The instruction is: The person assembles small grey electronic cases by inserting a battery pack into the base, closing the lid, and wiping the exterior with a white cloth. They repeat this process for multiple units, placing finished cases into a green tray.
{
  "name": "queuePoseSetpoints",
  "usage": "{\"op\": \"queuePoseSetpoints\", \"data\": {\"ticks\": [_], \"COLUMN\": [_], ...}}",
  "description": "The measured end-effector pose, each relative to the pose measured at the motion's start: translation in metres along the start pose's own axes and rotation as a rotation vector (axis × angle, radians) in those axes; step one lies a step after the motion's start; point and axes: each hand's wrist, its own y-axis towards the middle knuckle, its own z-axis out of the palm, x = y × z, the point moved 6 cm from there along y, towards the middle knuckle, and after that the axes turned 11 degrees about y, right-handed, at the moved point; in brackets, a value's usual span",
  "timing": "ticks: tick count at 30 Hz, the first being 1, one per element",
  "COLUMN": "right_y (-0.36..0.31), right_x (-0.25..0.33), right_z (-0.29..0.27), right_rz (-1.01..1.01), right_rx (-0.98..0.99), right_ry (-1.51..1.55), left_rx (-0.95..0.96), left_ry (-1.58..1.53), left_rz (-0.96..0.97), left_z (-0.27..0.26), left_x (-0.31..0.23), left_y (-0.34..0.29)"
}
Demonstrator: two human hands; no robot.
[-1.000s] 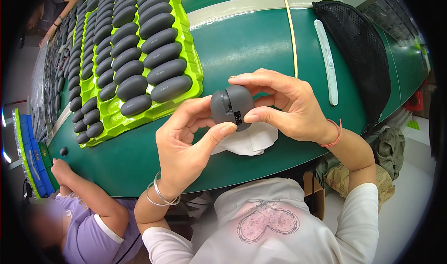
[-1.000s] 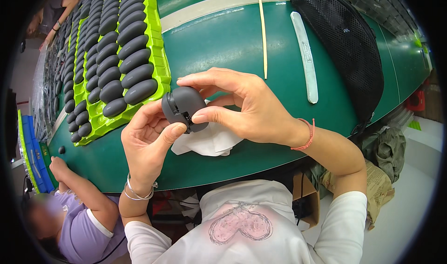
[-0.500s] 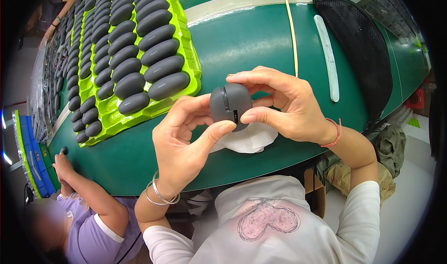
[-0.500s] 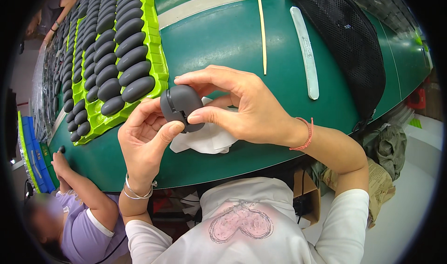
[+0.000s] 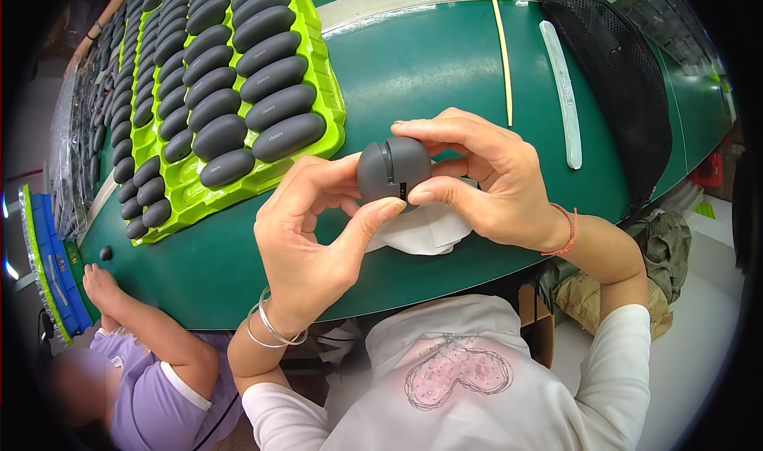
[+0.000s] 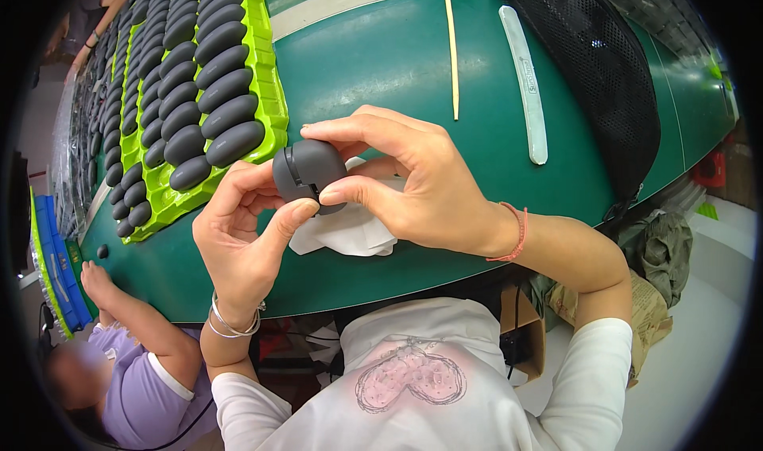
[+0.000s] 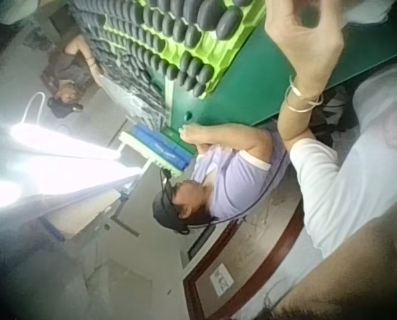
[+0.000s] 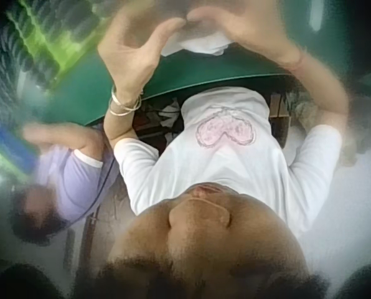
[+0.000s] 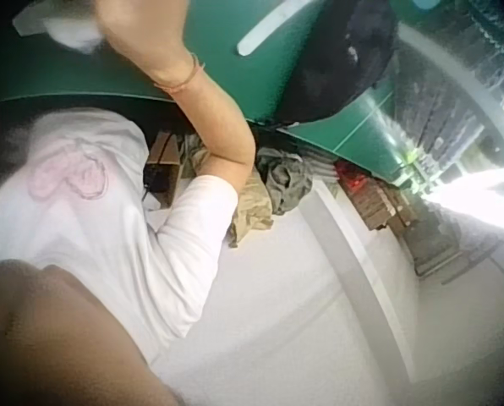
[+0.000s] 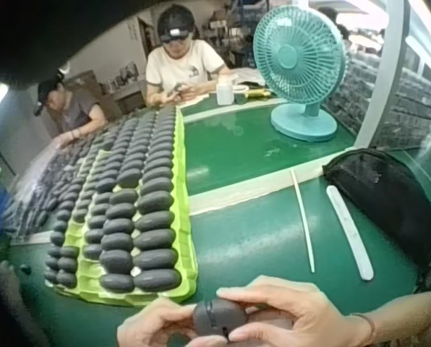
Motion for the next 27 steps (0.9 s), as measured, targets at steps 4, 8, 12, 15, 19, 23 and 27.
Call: {"op": "queuePoseSetpoints", "data": {"ticks": [4,8,12,15,19,23,27], "right_y": [-0.001,-0.002,-0.002,-0.003,-0.003,-0.004,-0.006], "right_x": [-0.002,-0.003,-0.001,0.0,-0.002,-0.002,-0.002], "right_z": [0.001,0.002,0.002,0.003,0.004,0.004,0.003], "right_rz": [0.034,0.051,0.02,0.011,0.089,0.08,0.031], "right_rx": [-0.004,0.02,0.03,0.024,0.009,0.013,0.007], "right_ry": [0.062,0.086,0.076,0.046,0.125,0.146,0.075], "left_rx": [0.03,0.052,0.033,0.002,0.026,0.038,0.011], "left_ry": [-0.09,-0.035,0.031,0.122,0.016,-0.06,0.054], "left_rz": [-0.058,-0.033,0.014,0.067,-0.05,-0.099,-0.009], "left_z": [0.0,-0.002,-0.004,-0.005,-0.003,-0.005,-0.003], "left_x": [0.004,0.002,-0.006,-0.01,-0.003,-0.002,-0.006], "left_y": [0.001,0.0,0.0,-0.001,-0.002,-0.001,-0.001]}}
